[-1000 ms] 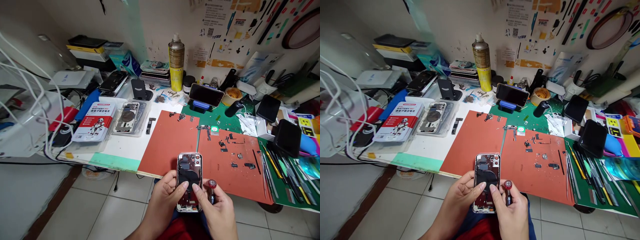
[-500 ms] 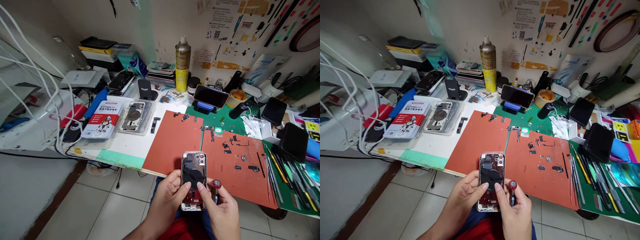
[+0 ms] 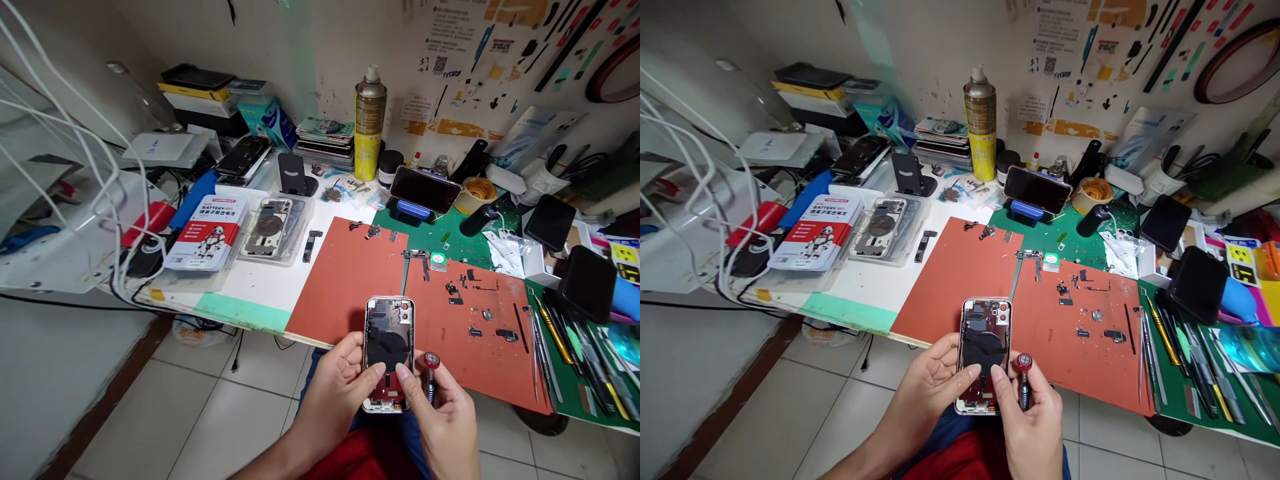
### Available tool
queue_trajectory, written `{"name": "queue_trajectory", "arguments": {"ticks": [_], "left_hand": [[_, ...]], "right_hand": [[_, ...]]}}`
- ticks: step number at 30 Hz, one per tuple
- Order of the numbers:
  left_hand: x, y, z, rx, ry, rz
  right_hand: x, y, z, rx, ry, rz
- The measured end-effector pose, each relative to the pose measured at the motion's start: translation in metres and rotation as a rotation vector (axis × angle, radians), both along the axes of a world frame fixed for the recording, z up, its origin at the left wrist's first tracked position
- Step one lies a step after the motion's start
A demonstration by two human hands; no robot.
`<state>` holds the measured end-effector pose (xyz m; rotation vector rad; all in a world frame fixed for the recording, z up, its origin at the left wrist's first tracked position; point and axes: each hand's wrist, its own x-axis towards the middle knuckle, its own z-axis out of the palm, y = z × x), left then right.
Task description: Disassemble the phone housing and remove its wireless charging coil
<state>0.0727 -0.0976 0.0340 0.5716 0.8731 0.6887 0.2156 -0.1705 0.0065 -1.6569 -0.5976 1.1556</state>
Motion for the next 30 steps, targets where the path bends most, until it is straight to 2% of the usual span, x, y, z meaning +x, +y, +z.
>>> {"name": "queue_trajectory", "arguments": {"ticks": [9,16,30], "left_hand": [[0.004,0.002,0.004,-0.006,0.073,0.006],[0.005,0.003,0.004,-0.003,0.098,0.031],[0.008,0.005,0.009,-0.037,0.115,0.018]], "right_hand": [[-0.004,0.002,0.003,-0.010,-0.037,-0.020],[-0.007,0.008,0.011,0.026,0.096,-0.052],[-0.008,0.009,0.012,-0.016,0.139,-0.070]]}}
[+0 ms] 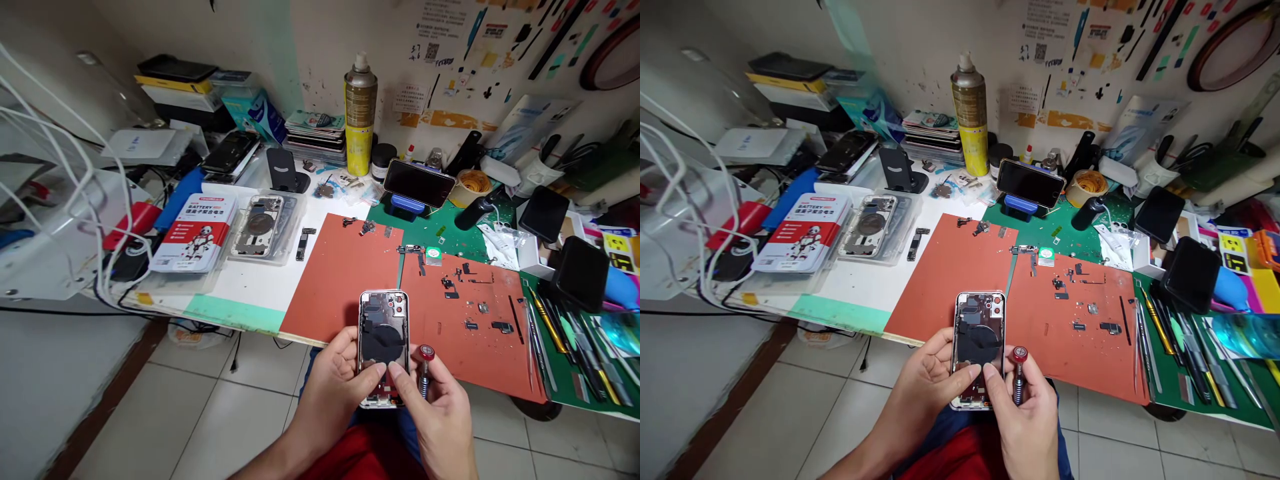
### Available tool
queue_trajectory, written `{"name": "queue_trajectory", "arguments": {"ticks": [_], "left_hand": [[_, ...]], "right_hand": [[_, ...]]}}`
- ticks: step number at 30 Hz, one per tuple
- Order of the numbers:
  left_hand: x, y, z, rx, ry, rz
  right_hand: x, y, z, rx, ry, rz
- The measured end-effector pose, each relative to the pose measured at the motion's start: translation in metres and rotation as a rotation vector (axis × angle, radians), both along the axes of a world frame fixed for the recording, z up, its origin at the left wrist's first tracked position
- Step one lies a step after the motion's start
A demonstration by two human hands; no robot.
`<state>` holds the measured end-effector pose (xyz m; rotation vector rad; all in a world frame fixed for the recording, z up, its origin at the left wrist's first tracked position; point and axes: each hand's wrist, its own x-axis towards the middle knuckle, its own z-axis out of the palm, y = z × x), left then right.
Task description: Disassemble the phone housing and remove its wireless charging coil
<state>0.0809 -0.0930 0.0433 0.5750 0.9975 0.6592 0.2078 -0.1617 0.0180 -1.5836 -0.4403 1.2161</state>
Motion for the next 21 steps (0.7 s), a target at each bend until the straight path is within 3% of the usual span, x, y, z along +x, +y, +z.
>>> {"name": "queue_trajectory", "arguments": {"ticks": [7,21], "left_hand": [[0.000,-0.001,0.001,0.013,0.006,-0.007],[0.001,-0.002,-0.006,0.036,-0.007,0.027]], "right_hand": [[-0.002,0.001,0.002,0.013,-0.017,-0.053],[0.003,-0.010,-0.013,0.012,0.001,-0.061]]}}
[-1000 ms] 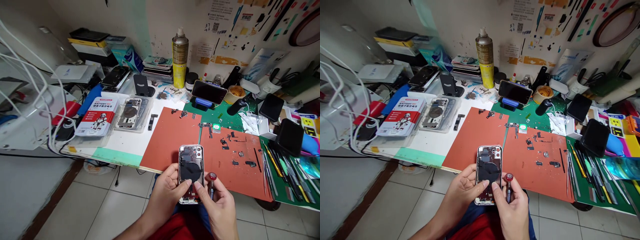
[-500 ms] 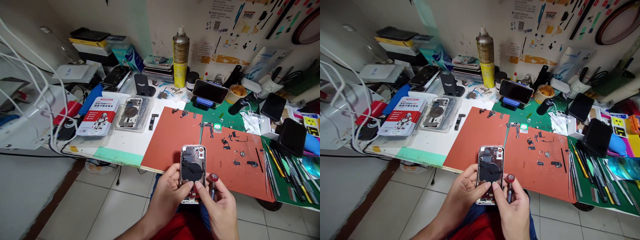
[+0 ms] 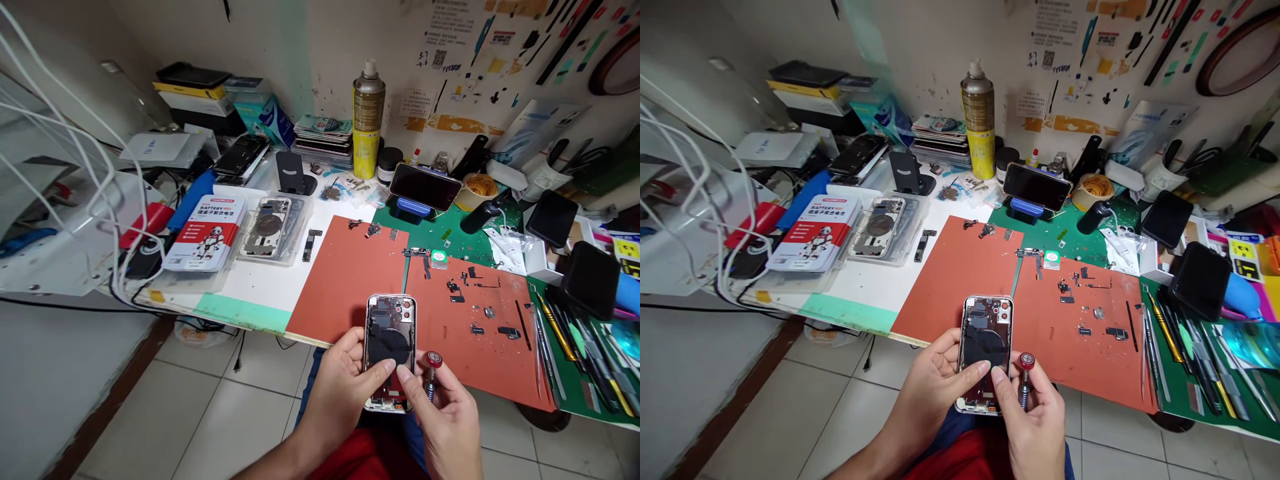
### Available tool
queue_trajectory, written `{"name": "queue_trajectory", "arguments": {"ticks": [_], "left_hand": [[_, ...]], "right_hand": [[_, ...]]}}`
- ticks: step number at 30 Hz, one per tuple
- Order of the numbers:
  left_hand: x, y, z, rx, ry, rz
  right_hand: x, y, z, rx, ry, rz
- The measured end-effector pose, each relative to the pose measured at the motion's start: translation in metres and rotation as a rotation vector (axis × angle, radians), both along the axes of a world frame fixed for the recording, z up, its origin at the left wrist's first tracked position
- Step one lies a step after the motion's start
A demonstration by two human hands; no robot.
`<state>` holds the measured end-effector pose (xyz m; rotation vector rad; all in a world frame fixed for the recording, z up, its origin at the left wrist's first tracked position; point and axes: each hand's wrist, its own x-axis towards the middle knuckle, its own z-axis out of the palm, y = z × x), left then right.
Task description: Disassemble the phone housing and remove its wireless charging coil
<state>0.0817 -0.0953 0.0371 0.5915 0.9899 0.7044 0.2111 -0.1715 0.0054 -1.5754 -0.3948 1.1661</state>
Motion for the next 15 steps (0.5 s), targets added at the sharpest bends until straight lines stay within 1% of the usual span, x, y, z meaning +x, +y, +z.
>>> {"name": "queue_trajectory", "arguments": {"ticks": [3,7,12,15], "left_hand": [[0.000,0.001,0.002,-0.005,-0.009,-0.010],[-0.001,0.003,0.005,0.005,0.000,-0.015],[-0.001,0.002,0.003,0.010,-0.001,-0.010],[-0.001,0.001,0.001,0.028,0.004,0.013]], "right_hand": [[0.001,-0.001,-0.004,0.017,-0.012,0.043],[0.001,-0.001,-0.005,0.021,-0.021,0.057],[-0.002,0.004,0.003,0.017,-0.048,0.033],[-0.005,0.006,0.007,-0.016,-0.084,-0.004]]}}
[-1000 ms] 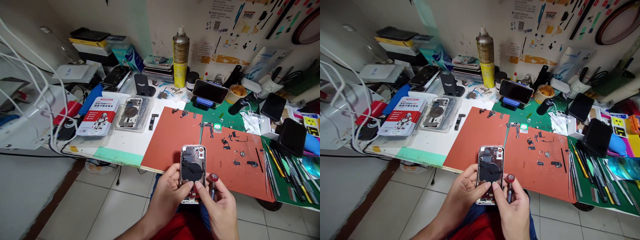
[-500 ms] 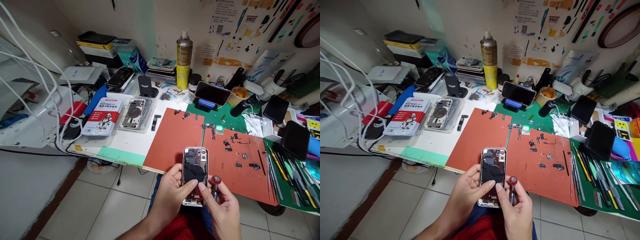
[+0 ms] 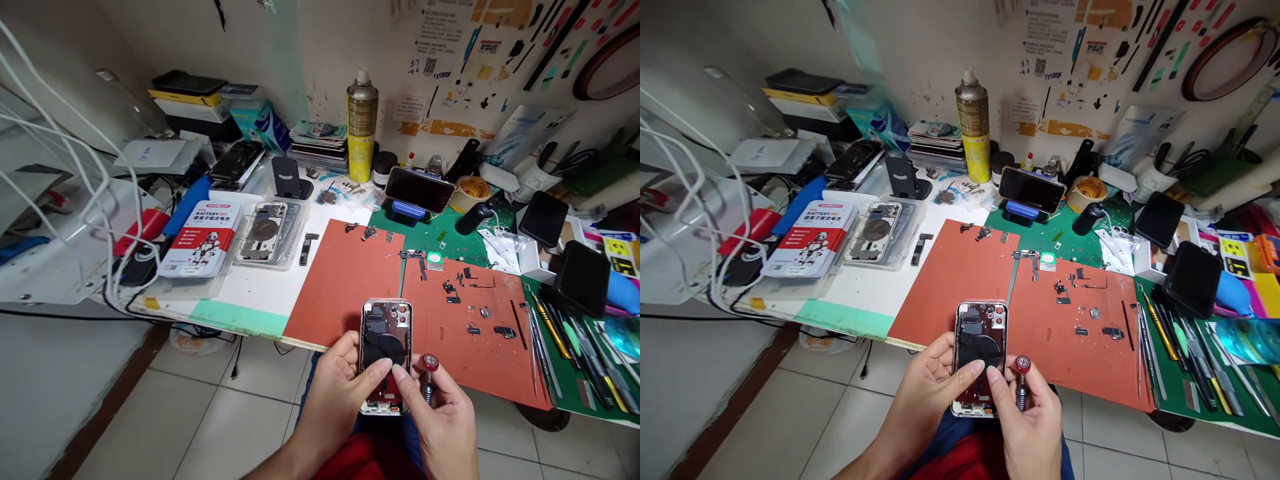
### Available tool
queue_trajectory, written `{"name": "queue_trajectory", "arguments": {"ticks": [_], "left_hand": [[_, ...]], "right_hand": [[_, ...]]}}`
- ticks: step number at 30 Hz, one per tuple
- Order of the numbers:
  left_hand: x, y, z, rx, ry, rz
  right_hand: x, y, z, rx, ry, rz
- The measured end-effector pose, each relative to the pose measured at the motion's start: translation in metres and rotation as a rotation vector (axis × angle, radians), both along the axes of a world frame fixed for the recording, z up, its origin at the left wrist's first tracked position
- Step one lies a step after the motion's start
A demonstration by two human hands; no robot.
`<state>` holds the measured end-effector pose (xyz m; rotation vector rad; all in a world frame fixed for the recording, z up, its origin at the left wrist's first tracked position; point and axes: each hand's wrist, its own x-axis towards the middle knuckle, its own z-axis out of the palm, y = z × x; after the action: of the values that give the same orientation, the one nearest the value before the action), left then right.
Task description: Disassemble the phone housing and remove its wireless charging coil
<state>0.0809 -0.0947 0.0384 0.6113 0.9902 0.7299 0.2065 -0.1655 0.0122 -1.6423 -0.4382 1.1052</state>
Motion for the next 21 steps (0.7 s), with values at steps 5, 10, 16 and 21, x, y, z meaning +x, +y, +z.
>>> {"name": "queue_trajectory", "arguments": {"ticks": [5,10,16,21], "left_hand": [[0.000,0.001,-0.001,-0.004,-0.013,-0.011],[-0.001,0.002,0.001,-0.011,-0.018,-0.028],[-0.005,-0.001,-0.002,0.001,-0.039,-0.036],[-0.002,0.002,-0.004,0.017,-0.019,-0.035]], "right_hand": [[-0.002,0.003,0.001,-0.057,0.001,-0.094],[-0.003,0.004,0.002,-0.047,0.018,-0.081],[0.000,0.002,0.003,-0.042,0.012,-0.051],[0.003,-0.006,-0.007,-0.021,-0.062,0.025]]}}
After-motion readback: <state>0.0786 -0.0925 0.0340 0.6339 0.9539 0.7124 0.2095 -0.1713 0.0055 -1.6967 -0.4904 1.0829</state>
